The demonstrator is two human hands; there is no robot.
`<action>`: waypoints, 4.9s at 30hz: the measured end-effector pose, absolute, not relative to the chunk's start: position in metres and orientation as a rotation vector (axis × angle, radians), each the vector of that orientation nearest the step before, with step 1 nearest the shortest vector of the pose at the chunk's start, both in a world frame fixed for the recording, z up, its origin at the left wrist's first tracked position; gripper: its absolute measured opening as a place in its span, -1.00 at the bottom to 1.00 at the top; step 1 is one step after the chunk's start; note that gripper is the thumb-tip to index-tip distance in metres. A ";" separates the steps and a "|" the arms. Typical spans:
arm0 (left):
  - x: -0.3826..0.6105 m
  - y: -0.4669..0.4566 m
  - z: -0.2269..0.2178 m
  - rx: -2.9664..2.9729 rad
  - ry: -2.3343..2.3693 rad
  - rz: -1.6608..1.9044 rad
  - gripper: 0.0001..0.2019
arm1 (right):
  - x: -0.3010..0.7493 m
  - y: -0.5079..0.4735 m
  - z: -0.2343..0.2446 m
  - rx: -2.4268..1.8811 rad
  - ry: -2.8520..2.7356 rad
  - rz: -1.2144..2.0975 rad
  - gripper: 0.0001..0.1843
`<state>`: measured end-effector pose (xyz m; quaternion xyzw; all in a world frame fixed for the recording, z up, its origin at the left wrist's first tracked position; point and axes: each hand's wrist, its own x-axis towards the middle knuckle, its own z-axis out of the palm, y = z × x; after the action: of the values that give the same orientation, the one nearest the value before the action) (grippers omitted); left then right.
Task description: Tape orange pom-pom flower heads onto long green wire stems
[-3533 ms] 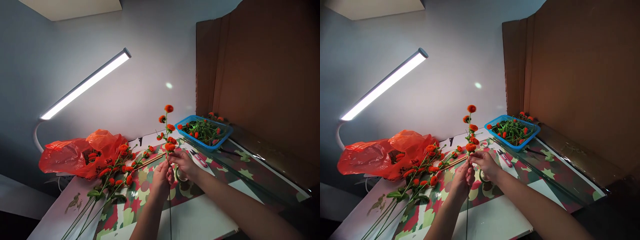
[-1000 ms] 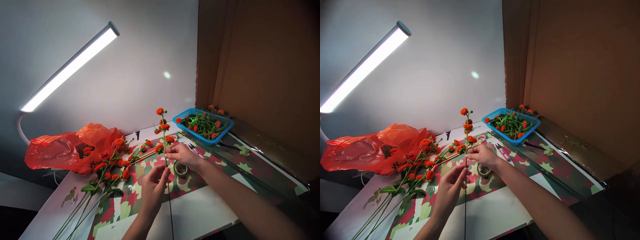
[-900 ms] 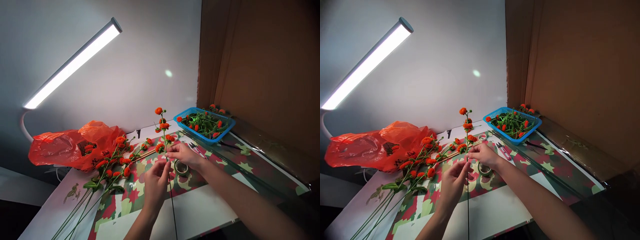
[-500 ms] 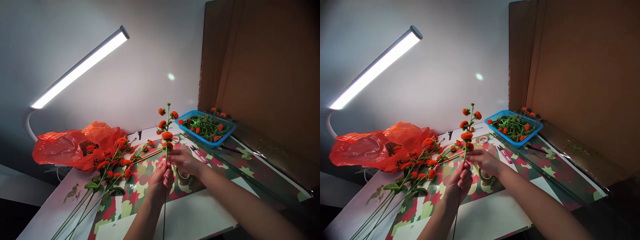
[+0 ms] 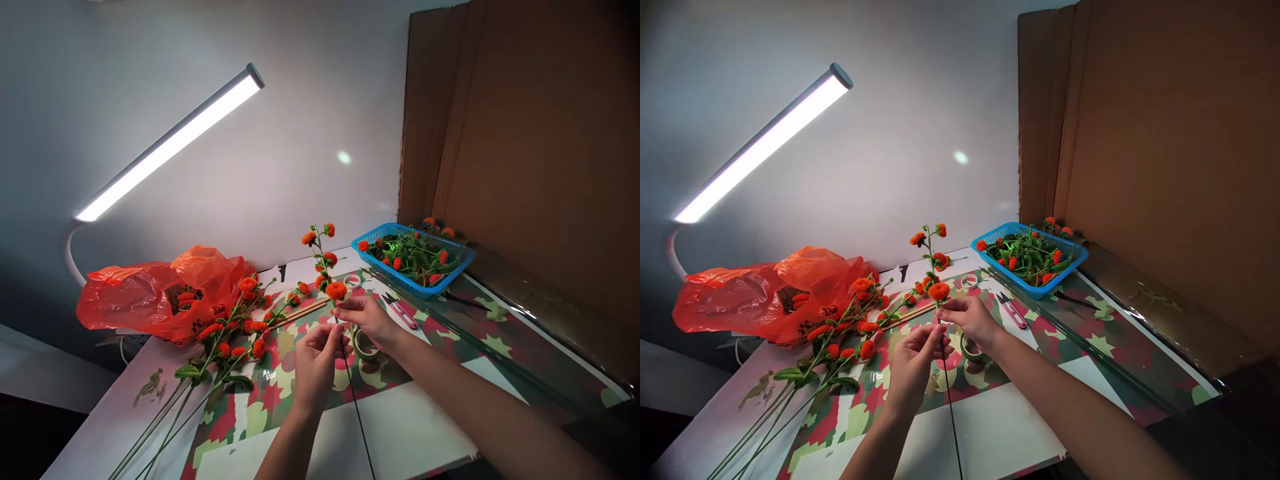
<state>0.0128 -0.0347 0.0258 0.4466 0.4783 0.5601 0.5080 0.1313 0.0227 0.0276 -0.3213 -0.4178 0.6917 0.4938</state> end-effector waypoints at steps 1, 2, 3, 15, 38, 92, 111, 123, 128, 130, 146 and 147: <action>0.014 -0.033 0.026 0.994 1.076 1.353 -0.76 | 0.131 0.023 0.027 -0.748 -0.985 1.706 -0.70; 0.014 -0.031 0.025 0.907 0.998 1.356 -0.74 | 0.131 0.023 0.025 -0.713 -0.948 1.748 -0.71; 0.014 -0.029 0.024 0.821 0.922 1.356 -0.72 | 0.130 0.023 0.023 -0.674 -0.912 1.794 -0.72; 0.011 -0.026 0.015 0.776 0.924 1.246 -0.72 | 0.132 0.025 0.016 -0.731 -1.006 1.753 -0.73; 0.009 -0.030 0.017 0.812 0.925 1.157 -0.74 | 0.135 0.024 0.016 -0.704 -1.018 1.805 -0.72; 0.002 -0.029 0.020 0.639 0.751 1.039 -0.72 | 0.139 0.024 0.017 -0.610 -1.411 1.640 -0.70; 0.004 -0.031 0.017 0.610 0.782 1.070 -0.78 | 0.136 0.024 0.010 -0.625 -1.394 1.625 -0.73; 0.006 -0.029 0.018 0.746 0.831 1.251 -0.80 | 0.135 0.021 0.018 -0.683 -1.392 1.536 -0.71; 0.005 -0.030 0.018 0.466 0.611 1.086 -0.87 | 0.135 0.025 0.012 -0.632 -1.371 1.646 -0.71; 0.006 -0.031 0.016 0.575 0.725 1.102 -0.82 | 0.135 0.026 0.010 -0.678 -1.352 1.641 -0.70; 0.008 -0.031 0.007 0.620 0.809 1.224 -0.70 | 0.132 0.026 0.007 -0.685 -1.470 1.572 -0.67; 0.008 -0.031 0.007 0.596 0.788 1.208 -0.71 | 0.132 0.026 0.006 -0.675 -1.470 1.574 -0.67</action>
<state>0.0080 -0.0307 0.0073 0.2688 0.3550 0.5445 0.7108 0.1317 0.0260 0.0057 -0.2702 -0.5888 0.6303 0.4279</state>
